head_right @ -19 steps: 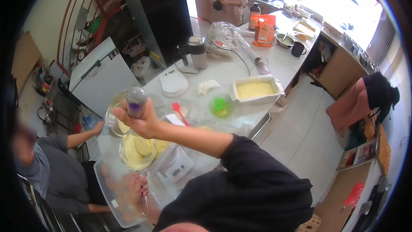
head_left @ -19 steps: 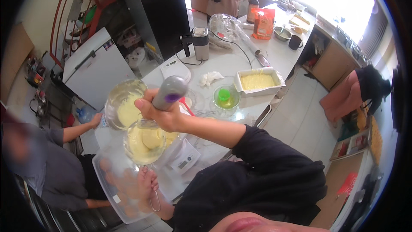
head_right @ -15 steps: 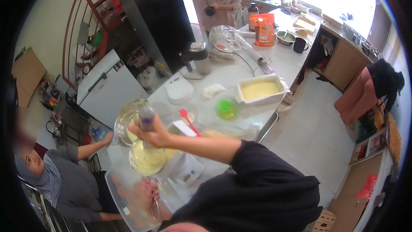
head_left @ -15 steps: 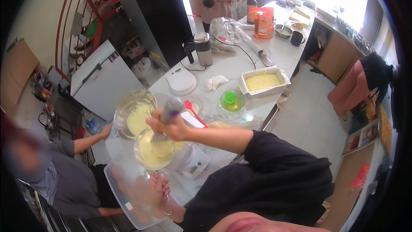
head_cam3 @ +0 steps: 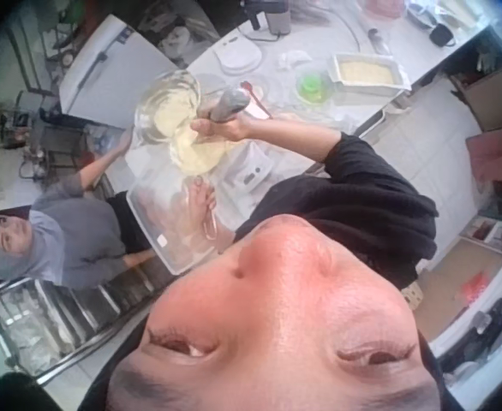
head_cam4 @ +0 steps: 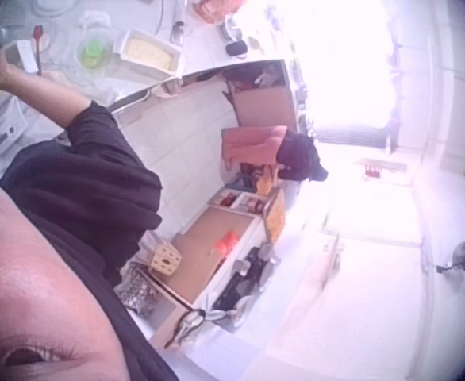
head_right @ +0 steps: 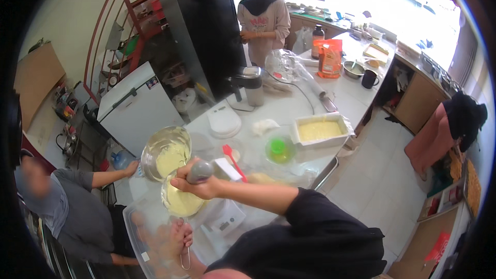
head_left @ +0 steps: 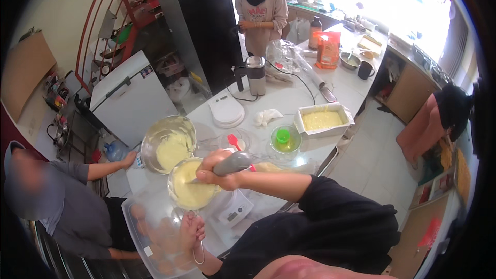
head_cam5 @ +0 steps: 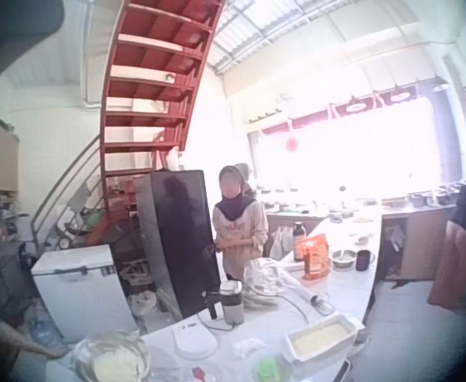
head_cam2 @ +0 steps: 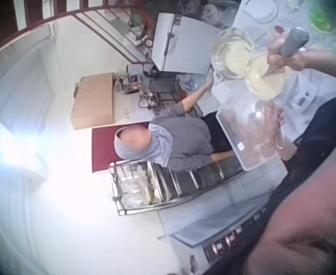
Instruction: The person scrapes batter from a bowl using a spatula, transfers it into a larger mixing pot, and stirs the mixture while it sits on a digital scale.
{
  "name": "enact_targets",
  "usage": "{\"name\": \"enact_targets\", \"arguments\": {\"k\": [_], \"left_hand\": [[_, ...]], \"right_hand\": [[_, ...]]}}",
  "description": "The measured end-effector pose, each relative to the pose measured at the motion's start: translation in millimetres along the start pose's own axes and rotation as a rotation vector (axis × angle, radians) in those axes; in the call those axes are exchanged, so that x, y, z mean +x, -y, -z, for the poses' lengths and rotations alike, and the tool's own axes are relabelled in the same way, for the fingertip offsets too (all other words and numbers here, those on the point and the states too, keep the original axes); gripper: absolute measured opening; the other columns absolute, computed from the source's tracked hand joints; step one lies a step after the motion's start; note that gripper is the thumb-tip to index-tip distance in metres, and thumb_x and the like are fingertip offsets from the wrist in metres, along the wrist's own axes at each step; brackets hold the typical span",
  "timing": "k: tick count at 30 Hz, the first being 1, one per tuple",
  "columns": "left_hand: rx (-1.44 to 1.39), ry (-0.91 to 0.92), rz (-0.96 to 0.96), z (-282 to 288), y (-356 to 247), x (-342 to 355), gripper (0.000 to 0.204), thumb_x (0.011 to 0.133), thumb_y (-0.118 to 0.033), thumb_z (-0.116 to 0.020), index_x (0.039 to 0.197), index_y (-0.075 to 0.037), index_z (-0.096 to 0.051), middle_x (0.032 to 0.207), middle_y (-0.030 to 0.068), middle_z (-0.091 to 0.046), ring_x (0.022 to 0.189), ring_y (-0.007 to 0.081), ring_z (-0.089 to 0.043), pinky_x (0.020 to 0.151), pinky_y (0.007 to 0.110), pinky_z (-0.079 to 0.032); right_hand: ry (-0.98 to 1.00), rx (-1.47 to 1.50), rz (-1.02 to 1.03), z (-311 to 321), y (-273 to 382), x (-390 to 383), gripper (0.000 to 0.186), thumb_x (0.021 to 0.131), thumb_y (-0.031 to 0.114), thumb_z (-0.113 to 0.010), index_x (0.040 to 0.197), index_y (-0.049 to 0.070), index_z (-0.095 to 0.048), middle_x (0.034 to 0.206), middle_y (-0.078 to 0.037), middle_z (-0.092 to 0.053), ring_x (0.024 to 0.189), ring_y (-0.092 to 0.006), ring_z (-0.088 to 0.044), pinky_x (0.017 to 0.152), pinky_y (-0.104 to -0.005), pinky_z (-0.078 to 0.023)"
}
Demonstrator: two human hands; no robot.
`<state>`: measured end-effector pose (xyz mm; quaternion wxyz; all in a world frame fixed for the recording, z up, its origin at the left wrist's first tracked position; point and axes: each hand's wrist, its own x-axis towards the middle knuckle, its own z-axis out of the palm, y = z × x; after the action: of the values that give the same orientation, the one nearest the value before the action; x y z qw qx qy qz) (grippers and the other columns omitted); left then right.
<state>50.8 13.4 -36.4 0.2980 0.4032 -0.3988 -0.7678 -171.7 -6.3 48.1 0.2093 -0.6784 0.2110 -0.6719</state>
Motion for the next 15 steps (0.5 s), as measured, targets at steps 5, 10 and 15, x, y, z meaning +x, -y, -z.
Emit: {"name": "enact_targets", "arguments": {"k": [5,10,15], "left_hand": [[0.011,-0.017,0.023,-2,2,-1,0.02,0.08,-0.006,-0.045,0.081,-0.015,-0.027,0.056,-0.0011,-0.033,0.036,0.0025,-0.028,0.029,0.015,-0.026],[0.008,-0.023,0.028,-9,0,-2,0.02,0.08,-0.006,-0.045,0.08,-0.015,-0.027,0.056,-0.0017,-0.032,0.037,0.0023,-0.028,0.029,0.014,-0.025],[0.003,0.009,0.007,-2,5,7,0.019,0.08,-0.006,-0.046,0.081,-0.014,-0.028,0.056,-0.0017,-0.033,0.037,0.0021,-0.028,0.029,0.014,-0.025]], "right_hand": [[-0.189,0.604,-0.173,11,15,18,0.033,0.08,0.014,-0.052,0.051,0.006,-0.039,0.046,0.0,-0.041,0.041,-0.0072,-0.036,0.039,-0.0231,-0.028],[-0.233,0.491,-0.36,3,-19,12,0.034,0.082,0.006,-0.045,0.05,0.006,-0.033,0.044,-0.001,-0.036,0.039,-0.007,-0.03,0.037,-0.0241,-0.024],[-0.196,0.509,-0.333,-1,-2,10,0.032,0.081,0.011,-0.05,0.052,0.007,-0.038,0.047,0.004,-0.037,0.042,-0.0039,-0.032,0.039,-0.0212,-0.024]]}}
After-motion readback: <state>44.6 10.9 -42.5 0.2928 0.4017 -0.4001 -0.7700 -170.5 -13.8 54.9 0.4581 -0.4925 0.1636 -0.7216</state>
